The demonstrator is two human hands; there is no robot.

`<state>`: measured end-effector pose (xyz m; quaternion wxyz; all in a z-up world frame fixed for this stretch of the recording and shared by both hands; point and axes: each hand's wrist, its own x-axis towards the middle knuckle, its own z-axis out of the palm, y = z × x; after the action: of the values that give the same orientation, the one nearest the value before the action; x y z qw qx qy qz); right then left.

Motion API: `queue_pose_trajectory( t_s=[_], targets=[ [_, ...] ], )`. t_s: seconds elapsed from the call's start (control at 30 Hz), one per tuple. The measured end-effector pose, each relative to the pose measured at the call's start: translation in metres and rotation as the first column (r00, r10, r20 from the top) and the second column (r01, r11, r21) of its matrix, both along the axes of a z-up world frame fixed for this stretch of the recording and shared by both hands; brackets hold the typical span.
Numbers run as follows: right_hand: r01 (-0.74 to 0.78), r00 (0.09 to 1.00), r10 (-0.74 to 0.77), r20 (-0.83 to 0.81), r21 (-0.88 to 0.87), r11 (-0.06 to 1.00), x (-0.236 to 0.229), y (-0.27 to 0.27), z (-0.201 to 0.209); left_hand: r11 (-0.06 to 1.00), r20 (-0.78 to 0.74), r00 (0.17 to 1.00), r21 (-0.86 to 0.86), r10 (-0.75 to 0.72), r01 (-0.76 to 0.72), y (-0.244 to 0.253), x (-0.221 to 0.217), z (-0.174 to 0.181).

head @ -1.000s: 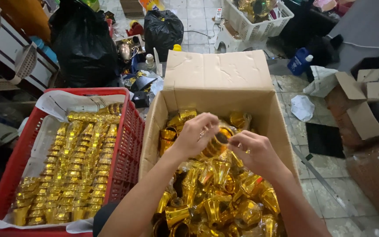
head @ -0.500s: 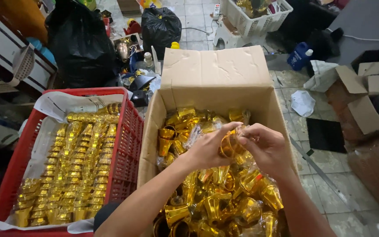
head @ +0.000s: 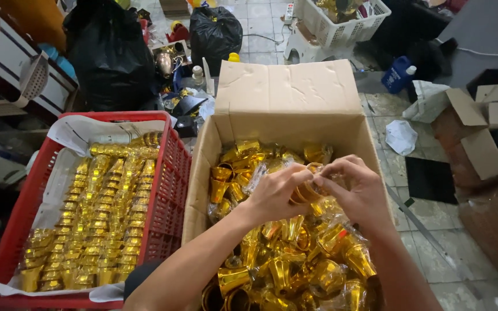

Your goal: Sorting and packing gold-colored plastic items from a cardboard box into a red crate, occasionally placing them in plastic bags.

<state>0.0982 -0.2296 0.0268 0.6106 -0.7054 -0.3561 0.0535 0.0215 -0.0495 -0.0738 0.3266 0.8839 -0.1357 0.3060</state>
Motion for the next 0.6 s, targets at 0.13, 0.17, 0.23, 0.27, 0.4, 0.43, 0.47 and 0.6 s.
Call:
queue_pose_trajectory(
  t_s=[0.13, 0.17, 0.23, 0.27, 0.4, 0.43, 0.47, 0.6],
  targets=[
    [0.054, 0.989, -0.078, -0.125, -0.178, 0.982, 0.001, 0.0, -0.001, 0.994, 0.013, 1.0, 0.11, 0.01, -0.011, -0.003, -0.002, 0.013],
    [0.06, 0.976, -0.096, -0.198, -0.179, 0.982, 0.003, -0.002, -0.008, 0.989, 0.041, 0.999, 0.149, 0.019, -0.025, -0.004, -0.004, 0.018],
    [0.063, 0.957, -0.111, -0.268, -0.182, 0.981, 0.0, -0.002, -0.008, 0.982, 0.07, 0.997, 0.187, 0.03, -0.043, -0.004, -0.002, 0.018],
    [0.085, 0.959, -0.123, -0.257, -0.154, 0.984, -0.005, 0.0, 0.0, 0.989, 0.053, 0.998, 0.144, 0.018, -0.025, -0.003, 0.0, 0.013],
    [0.042, 0.981, -0.045, -0.187, -0.021, 0.999, -0.002, 0.005, 0.009, 0.999, 0.039, 0.999, 0.034, 0.022, -0.023, 0.006, 0.008, 0.002],
    [0.04, 0.981, -0.044, -0.187, -0.023, 0.999, -0.002, 0.005, 0.006, 0.999, 0.04, 0.999, 0.032, 0.023, -0.025, 0.007, 0.005, 0.009],
    [0.086, 0.995, -0.086, -0.041, -0.003, 0.996, -0.002, 0.006, 0.004, 0.998, 0.034, 0.998, 0.039, 0.055, -0.056, 0.008, 0.001, 0.015],
    [0.206, 0.92, -0.202, 0.337, 0.022, 0.978, -0.001, 0.005, -0.004, 0.986, 0.035, 0.988, 0.061, 0.151, -0.153, 0.008, -0.009, 0.032]
  ],
)
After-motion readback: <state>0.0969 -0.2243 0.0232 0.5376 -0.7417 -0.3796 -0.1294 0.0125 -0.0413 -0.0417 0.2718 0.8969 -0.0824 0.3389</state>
